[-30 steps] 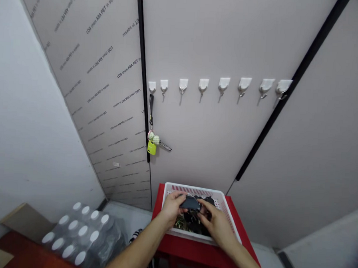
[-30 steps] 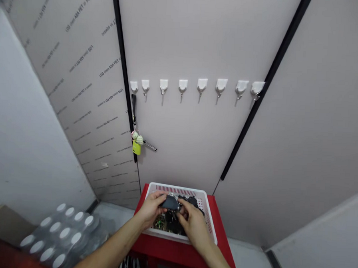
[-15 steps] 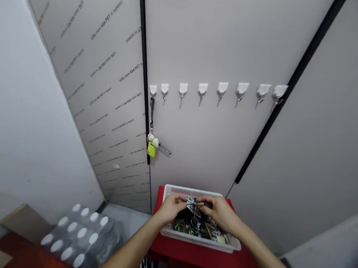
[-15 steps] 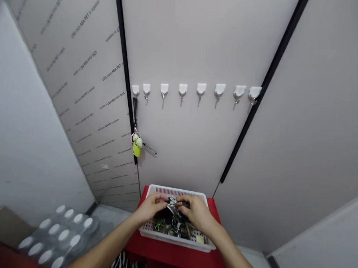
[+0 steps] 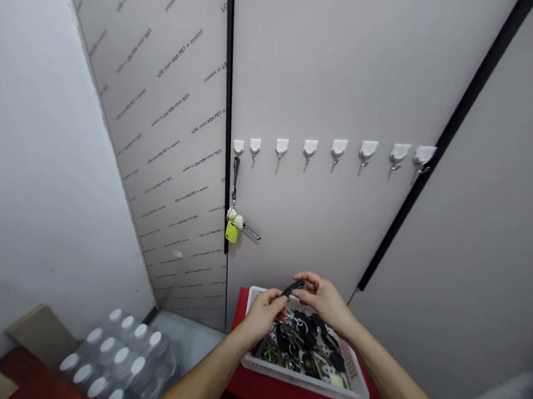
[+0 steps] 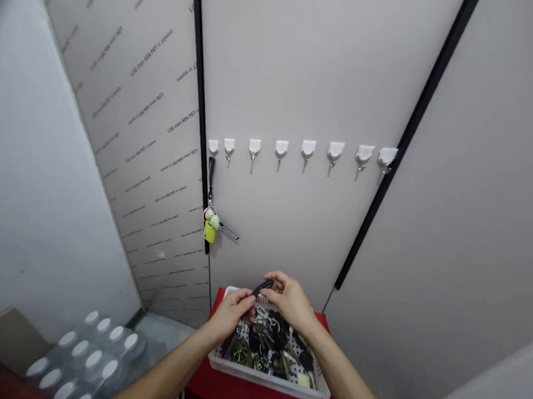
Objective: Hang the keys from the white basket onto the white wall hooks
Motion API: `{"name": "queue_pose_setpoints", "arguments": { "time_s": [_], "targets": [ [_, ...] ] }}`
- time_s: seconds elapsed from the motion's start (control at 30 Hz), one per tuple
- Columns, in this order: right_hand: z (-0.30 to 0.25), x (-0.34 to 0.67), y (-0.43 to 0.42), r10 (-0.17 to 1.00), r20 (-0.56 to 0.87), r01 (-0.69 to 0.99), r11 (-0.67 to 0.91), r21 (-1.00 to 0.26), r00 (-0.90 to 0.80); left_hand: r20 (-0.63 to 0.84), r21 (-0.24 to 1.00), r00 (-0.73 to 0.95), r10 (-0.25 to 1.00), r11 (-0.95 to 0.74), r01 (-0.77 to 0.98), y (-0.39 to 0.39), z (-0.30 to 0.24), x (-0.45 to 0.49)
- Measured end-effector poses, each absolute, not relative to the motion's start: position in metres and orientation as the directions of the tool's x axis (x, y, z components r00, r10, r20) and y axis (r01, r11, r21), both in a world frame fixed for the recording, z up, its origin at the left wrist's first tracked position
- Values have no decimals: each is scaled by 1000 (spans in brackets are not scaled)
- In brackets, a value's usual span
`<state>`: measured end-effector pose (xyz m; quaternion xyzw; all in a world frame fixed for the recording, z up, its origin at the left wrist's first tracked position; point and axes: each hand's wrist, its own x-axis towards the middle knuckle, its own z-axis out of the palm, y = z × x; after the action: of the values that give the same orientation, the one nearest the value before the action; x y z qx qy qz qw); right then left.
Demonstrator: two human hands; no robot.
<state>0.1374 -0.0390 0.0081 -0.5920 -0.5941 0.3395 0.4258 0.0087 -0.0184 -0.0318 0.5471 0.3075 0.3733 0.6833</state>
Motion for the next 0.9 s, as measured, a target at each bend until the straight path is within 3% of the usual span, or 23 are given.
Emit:
{"name": "queue_pose_setpoints", "arguments": {
  "time_s": [0.1,0.23,0.6,0.73,0.9],
  "targets": [
    [9,129,-30,983,82,181,52,-982,162,4,969,507,862,122,-216,-14,-28,9],
    [23,111,-15,977,104,124,82,-989,184,56,968,459,887,64,-241,-3,-13,7],
    [152,64,66,845,482,298,410,-862,233,275,904,164,947,-196,-381,65,119,-6],
    [182,53,96,786,552,495,375,-784,279,292,889,115,950,-225,-399,84,152,-12],
    [190,50,116,769,540,590,272,-760,341,220,935,95,971,-181,-306,100,158,-12]
  ]
}}
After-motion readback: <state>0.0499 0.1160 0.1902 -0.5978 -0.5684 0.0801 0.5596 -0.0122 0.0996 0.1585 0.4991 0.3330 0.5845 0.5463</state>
